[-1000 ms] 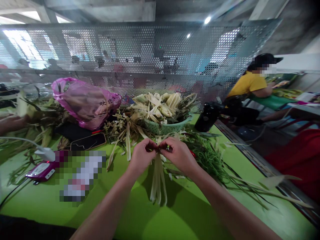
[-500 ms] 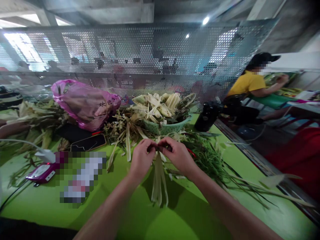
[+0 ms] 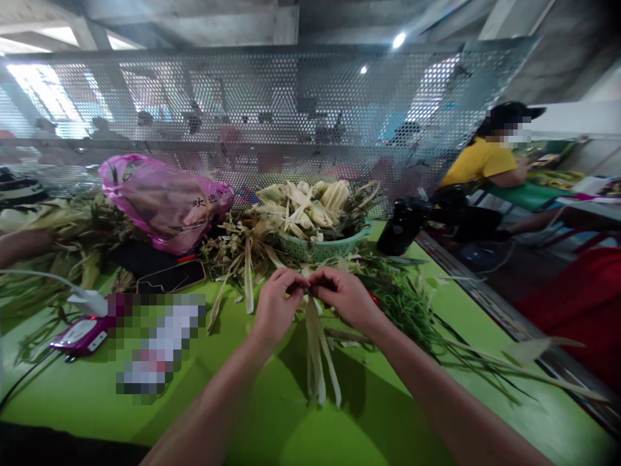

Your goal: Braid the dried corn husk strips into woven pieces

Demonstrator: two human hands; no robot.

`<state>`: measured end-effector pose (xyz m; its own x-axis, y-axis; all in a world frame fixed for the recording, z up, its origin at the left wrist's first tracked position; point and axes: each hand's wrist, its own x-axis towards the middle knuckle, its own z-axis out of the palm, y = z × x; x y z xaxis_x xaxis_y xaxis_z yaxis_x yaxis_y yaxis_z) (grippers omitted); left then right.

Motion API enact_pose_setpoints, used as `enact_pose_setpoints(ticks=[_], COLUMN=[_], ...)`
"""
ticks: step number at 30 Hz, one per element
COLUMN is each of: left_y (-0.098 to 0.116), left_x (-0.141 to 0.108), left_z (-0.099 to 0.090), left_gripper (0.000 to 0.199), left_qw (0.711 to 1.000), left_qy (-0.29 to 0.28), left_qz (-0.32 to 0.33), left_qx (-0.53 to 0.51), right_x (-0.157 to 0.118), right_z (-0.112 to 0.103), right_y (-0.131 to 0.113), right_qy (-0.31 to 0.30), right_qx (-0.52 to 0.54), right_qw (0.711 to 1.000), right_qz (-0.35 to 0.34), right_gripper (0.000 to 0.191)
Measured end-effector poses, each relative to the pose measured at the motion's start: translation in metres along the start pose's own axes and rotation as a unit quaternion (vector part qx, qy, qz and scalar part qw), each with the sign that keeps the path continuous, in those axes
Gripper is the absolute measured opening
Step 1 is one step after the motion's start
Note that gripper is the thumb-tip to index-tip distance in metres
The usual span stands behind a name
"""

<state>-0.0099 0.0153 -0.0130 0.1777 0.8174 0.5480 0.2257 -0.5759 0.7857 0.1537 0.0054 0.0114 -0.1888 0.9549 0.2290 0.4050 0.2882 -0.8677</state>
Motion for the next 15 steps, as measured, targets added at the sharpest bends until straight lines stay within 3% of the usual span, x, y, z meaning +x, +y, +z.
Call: enact_pose_setpoints(ticks=[9,15], left_y=[-0.0011,-0.0004], left_x=[-0.0009,-0.0001], left_z=[0.0009,0.0000], left_gripper=[0.019,0.020], left_qw=[0.999,0.999], left_qy=[0.009,0.007], left_qz=[-0.036,-0.034], left_qx=[-0.007,-0.014], right_x=[0.0006,0.0014], right_z=[-0.0010,-0.0013], right_y=[-0.0001,0.0030], right_qy=[0.001,-0.011], right_qx=[0.100,0.026], right_qw=[0.993,0.999], right_qz=[0.058,0.025], right_gripper=[0.008,0.014])
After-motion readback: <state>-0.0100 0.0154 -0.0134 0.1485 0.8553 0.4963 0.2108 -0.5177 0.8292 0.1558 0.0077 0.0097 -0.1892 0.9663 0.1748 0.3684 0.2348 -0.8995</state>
